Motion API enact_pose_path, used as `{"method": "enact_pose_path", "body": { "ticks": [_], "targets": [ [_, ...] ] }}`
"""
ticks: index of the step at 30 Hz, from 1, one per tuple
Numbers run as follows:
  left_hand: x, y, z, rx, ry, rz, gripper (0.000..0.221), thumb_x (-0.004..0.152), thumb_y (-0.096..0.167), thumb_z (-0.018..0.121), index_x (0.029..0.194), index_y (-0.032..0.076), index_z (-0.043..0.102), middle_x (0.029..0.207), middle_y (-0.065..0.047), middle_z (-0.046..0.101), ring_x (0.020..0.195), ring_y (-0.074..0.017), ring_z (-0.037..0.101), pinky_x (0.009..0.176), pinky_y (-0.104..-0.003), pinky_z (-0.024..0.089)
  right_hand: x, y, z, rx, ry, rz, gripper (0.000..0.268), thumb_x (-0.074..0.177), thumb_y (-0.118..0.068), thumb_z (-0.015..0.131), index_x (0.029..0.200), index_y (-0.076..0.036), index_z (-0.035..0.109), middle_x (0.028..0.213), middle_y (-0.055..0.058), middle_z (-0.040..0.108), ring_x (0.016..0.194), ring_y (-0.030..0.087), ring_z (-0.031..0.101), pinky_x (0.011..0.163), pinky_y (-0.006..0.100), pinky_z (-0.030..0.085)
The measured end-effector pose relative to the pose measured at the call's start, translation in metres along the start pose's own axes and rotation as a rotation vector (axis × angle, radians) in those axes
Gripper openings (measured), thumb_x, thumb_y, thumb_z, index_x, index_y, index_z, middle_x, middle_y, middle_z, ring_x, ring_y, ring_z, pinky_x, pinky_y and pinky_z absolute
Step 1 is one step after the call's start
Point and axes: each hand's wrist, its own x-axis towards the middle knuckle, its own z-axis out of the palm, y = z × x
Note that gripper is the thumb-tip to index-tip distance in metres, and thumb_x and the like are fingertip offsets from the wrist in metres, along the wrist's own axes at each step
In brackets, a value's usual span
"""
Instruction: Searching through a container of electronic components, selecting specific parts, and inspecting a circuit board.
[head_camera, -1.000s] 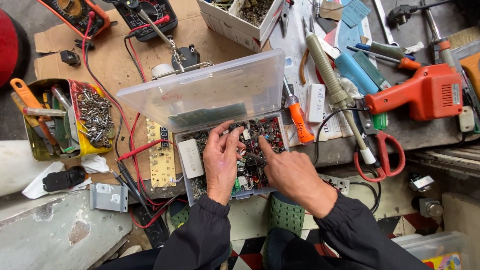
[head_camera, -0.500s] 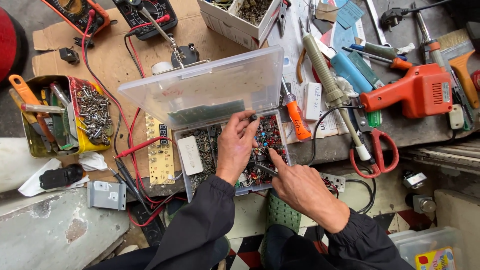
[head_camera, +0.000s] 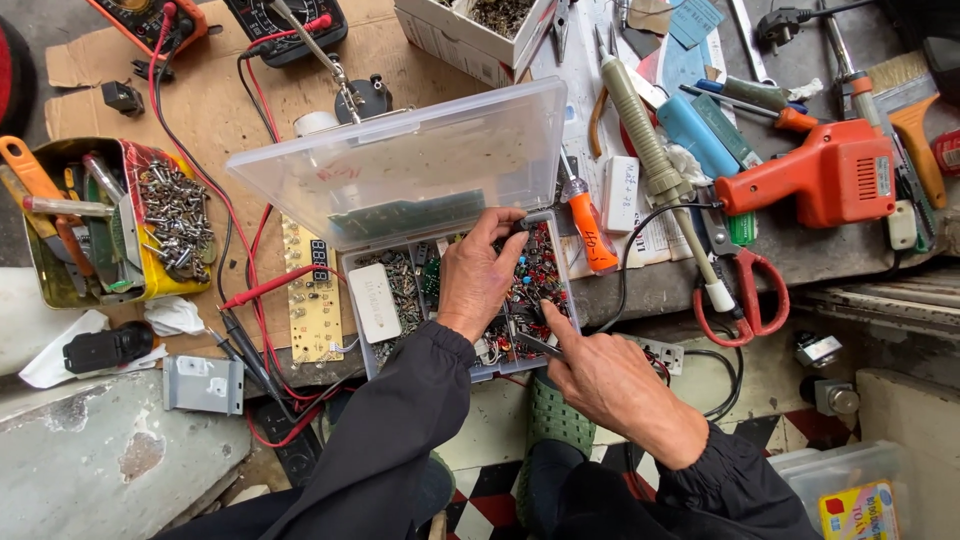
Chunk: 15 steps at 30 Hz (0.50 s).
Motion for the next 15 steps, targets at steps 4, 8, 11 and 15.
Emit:
{"method": "enact_pose_path", "body": {
  "ticks": [4, 8, 11, 15],
  "targets": [
    [0.0, -0.002, 0.001, 0.057, -0.008, 0.035, 0.024, 0.108, 0.019, 0.074, 0.131, 0.023, 0.072, 0.118, -0.015, 0.085, 0.117, -0.0387, 0.08, 0.099, -0.054, 0.064, 0.002, 0.009, 0.004, 0.007, -0.001, 0.012, 0.065, 0.1, -0.029, 0.055, 0.164, -0.023, 0.043, 0.091, 0.035, 0.08, 0.104, 0.06, 0.077, 0.094, 0.071, 0.055],
    [-0.01, 0.002, -0.003, -0.013, 0.031, 0.023, 0.024, 0.106, 0.025, 0.079, 0.129, 0.028, 0.076, 0.116, -0.011, 0.086, 0.089, -0.0193, 0.069, 0.08, -0.038, 0.059, -0.003, 0.008, -0.002, 0.086, 0.1, 0.065, 0.052, 0.1, -0.033, 0.057, 0.151, -0.024, 0.063, 0.091, 0.029, 0.083, 0.102, 0.056, 0.079, 0.095, 0.07, 0.056],
    [-0.026, 0.009, -0.02, -0.207, 0.14, -0.062, 0.024, 0.104, 0.023, 0.08, 0.128, 0.024, 0.079, 0.112, -0.011, 0.087, 0.056, -0.0043, 0.061, 0.054, -0.023, 0.056, -0.014, 0.0, -0.006, 0.36, 0.331, 0.034, 0.04, 0.1, -0.028, 0.065, 0.138, -0.023, 0.078, 0.076, 0.023, 0.08, 0.083, 0.042, 0.075, 0.082, 0.059, 0.058],
    [-0.063, 0.02, -0.066, -0.522, 0.327, -0.28, 0.044, 0.098, 0.029, 0.083, 0.133, 0.002, 0.077, 0.118, -0.016, 0.078, 0.081, -0.0101, 0.065, 0.063, -0.021, 0.056, -0.015, 0.005, -0.006, 0.74, 0.645, -0.061, 0.02, 0.109, -0.021, 0.07, 0.117, -0.021, 0.088, 0.061, 0.007, 0.074, 0.063, 0.015, 0.06, 0.066, 0.028, 0.052]
  ]
}}
